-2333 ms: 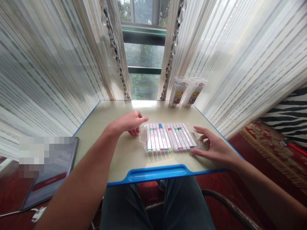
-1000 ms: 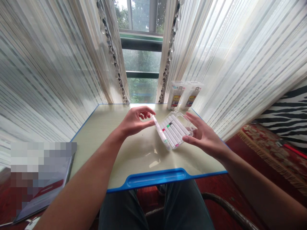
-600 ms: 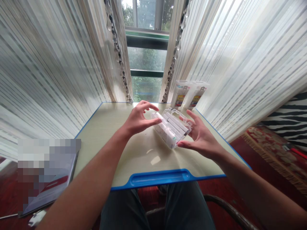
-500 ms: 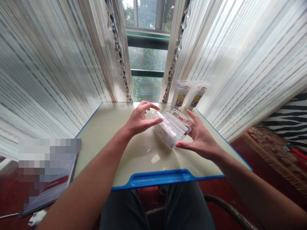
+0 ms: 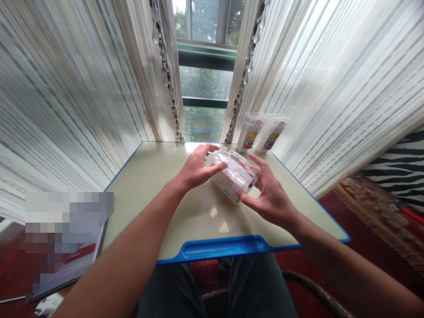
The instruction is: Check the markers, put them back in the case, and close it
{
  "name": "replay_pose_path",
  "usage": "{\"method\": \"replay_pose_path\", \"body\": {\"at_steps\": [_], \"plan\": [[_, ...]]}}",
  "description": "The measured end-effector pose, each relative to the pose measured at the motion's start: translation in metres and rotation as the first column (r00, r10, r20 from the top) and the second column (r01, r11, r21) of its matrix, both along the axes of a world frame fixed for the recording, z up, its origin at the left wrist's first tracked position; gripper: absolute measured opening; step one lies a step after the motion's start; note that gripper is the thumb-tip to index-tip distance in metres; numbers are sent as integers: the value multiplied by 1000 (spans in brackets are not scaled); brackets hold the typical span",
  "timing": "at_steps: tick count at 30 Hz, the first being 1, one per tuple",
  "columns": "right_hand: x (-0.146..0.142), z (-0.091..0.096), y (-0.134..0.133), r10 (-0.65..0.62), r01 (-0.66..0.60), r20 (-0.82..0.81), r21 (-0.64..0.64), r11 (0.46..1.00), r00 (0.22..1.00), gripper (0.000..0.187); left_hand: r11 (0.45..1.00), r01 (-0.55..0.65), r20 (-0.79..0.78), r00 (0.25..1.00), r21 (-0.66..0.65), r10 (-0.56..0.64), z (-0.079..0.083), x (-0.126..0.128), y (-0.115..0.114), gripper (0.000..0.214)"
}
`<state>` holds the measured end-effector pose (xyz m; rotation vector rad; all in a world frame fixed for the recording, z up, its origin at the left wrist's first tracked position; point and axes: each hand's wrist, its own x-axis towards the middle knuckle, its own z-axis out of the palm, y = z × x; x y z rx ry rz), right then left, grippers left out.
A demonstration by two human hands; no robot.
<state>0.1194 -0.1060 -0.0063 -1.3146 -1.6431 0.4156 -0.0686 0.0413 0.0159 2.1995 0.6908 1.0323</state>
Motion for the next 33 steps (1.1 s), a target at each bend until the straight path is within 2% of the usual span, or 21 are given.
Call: {"method": "replay_pose_path", "body": {"at_steps": [3, 6, 11, 15, 19, 24, 28, 33], "plan": [[-4, 2, -1, -59, 59, -22, -22, 998, 998, 89, 1000, -16, -3, 1000, -2, 16, 0, 0, 0, 62], [-6, 4, 0, -66, 65, -44, -31, 997, 997, 81, 999, -10, -29, 1000, -32, 9, -2, -1, 2, 70], [-3, 6, 1, -54, 52, -65, -34, 998, 996, 69, 990, 61, -49, 996, -125, -68, -10, -2, 9, 78], [8, 7, 2, -27, 26, -63, -23, 999, 998, 56, 964, 157, 23, 988, -215, -156, -17, -2, 15, 73], [24, 5, 3, 12, -13, -101, -10, 1000, 995, 44, 933, 227, 106, 973, -280, -205, -17, 0, 16, 61], [43, -2, 7, 81, -85, -260, -2, 996, 962, 41, 916, 263, 145, 963, -302, -229, -11, 0, 10, 48], [53, -8, 13, 88, -97, -375, -4, 995, 923, 40, 887, 316, 195, 945, -336, -262, -9, 1, 4, 44], [57, -10, 17, 59, -63, -399, 2, 998, 915, 43, 924, 285, 146, 956, -254, -255, -7, 1, 0, 47]]}}
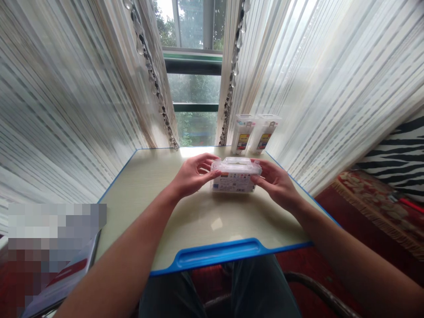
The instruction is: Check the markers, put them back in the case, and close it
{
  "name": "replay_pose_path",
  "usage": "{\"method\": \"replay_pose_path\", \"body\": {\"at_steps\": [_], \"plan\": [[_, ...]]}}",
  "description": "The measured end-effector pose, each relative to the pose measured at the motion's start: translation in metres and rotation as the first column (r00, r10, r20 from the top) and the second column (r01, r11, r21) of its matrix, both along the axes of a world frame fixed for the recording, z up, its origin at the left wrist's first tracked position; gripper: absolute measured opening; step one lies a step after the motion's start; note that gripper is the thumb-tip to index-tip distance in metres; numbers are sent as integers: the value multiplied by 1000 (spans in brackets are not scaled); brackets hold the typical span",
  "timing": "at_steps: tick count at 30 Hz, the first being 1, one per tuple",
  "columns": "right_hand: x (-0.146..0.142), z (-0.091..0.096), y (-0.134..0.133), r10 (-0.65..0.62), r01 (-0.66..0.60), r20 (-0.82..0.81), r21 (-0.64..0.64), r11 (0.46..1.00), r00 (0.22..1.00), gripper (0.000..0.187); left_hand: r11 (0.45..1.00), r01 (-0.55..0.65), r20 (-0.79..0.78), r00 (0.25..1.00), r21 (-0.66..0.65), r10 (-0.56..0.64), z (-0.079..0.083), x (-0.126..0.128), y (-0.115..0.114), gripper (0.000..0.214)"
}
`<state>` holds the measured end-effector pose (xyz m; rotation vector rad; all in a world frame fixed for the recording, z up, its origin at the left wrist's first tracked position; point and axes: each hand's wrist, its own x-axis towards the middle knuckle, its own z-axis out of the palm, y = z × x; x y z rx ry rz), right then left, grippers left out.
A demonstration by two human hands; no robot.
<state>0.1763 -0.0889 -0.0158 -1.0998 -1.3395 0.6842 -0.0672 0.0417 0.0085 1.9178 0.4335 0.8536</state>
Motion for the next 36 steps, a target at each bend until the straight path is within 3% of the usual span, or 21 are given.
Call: {"method": "replay_pose_path", "body": {"at_steps": [9, 16, 22, 29, 33, 36], "plan": [[0, -1, 0, 8, -8, -3, 1, 1000, 1000, 43, 998, -40, 73, 997, 38, 37, 0, 3, -1, 42], [-1, 0, 1, -9, 10, 6, -12, 1000, 1000, 46, 997, -45, 160, 986, -59, 54, -7, 6, -3, 45], [-1, 0, 1, -20, 20, 0, -14, 1000, 1000, 44, 998, -66, 248, 967, 14, 61, -13, 10, 0, 33], [-1, -1, 0, -28, 28, 28, -3, 1000, 999, 45, 989, -145, 265, 955, 29, 132, -8, 12, -5, 24], [-3, 1, -1, -10, 10, 29, -10, 1000, 1000, 44, 981, -125, 282, 946, -147, 162, -5, 17, -10, 23], [-4, 2, -2, -2, 2, 22, -5, 1000, 1000, 42, 927, -48, 280, 946, -371, 161, -6, 22, -11, 29]]}}
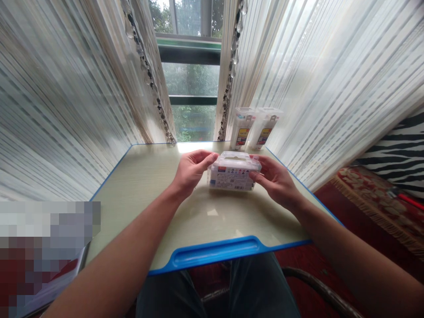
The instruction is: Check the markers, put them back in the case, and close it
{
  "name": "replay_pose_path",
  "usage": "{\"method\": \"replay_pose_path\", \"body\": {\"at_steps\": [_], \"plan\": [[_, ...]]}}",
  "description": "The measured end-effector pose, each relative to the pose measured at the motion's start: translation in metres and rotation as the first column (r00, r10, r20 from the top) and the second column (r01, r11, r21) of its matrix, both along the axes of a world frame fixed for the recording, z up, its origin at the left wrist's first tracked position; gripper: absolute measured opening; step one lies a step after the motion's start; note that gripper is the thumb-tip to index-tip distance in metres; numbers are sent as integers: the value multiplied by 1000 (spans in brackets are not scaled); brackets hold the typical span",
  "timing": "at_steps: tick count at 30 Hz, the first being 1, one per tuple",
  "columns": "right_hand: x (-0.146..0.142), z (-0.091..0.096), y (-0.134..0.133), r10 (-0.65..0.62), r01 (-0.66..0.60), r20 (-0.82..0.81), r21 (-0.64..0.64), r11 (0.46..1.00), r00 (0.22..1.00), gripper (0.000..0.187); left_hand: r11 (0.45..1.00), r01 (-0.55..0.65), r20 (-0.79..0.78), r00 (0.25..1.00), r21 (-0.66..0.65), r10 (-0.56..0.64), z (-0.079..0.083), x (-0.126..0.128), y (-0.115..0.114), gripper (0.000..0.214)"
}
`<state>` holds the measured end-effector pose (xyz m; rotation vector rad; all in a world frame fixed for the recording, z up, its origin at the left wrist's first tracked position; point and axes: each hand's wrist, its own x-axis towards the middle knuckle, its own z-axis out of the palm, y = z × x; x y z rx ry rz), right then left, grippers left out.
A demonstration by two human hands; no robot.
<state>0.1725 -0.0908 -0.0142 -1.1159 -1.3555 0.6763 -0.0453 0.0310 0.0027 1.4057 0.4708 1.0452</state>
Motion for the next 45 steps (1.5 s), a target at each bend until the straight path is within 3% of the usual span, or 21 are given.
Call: {"method": "replay_pose_path", "body": {"at_steps": [4, 16, 25, 33, 45], "plan": [[-1, 1, -1, -1, 1, 5, 3, 1000, 1000, 42, 992, 33, -33, 999, -123, -37, 0, 2, 0, 38], [1, -1, -1, -23, 24, -15, 15, 1000, 1000, 42, 995, 69, 11, 998, -65, -68, -2, 6, -4, 39], [2, -4, 0, 10, -8, -45, 42, 999, 999, 38, 983, -9, -14, 1000, 182, 12, -5, 8, -7, 33], [0, -3, -1, 6, -6, -32, 22, 1000, 999, 43, 986, 72, -141, 989, 153, -51, -7, 3, -6, 51], [-2, -3, -2, 16, -14, -78, 31, 999, 997, 40, 982, 78, -156, 986, 173, -51, -5, 3, -5, 48]]}}
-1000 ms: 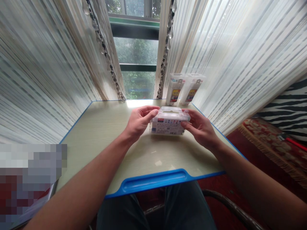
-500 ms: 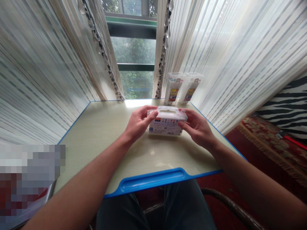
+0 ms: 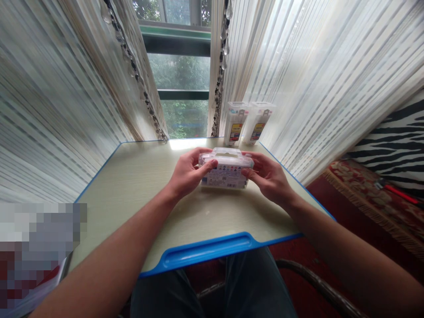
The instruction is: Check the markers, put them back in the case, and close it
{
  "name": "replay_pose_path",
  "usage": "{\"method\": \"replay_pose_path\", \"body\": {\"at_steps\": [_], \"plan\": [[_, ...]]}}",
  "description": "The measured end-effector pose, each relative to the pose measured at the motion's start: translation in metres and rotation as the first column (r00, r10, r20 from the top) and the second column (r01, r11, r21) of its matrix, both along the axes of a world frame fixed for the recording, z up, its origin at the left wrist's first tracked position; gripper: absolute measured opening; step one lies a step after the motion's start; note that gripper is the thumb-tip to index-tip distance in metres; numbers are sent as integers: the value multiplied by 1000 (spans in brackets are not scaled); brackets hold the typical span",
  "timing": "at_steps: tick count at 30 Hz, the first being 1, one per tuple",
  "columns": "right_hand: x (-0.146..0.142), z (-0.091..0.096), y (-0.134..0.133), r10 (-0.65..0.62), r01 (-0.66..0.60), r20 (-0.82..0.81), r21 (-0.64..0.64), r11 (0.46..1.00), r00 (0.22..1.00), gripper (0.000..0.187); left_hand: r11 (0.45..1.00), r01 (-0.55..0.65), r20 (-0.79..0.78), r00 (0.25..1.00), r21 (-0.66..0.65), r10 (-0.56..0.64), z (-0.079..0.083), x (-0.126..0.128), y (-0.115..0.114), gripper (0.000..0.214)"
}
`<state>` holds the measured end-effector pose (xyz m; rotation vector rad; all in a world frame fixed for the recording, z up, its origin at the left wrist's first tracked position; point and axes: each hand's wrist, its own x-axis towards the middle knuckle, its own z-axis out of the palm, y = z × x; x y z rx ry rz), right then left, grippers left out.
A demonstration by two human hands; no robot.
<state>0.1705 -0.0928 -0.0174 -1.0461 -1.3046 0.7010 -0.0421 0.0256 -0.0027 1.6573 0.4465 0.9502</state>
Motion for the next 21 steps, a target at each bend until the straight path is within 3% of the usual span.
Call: {"method": "replay_pose_path", "body": {"at_steps": [12, 21], "plan": [[-9, 1, -3, -112, 116, -82, 37, 993, 990, 43, 999, -45, -62, 997, 26, 46, -5, 1, 5, 52], [-9, -1, -1, -114, 117, -85, 26, 993, 990, 38, 998, -52, -69, 996, 28, 54, -4, 0, 3, 50]]}}
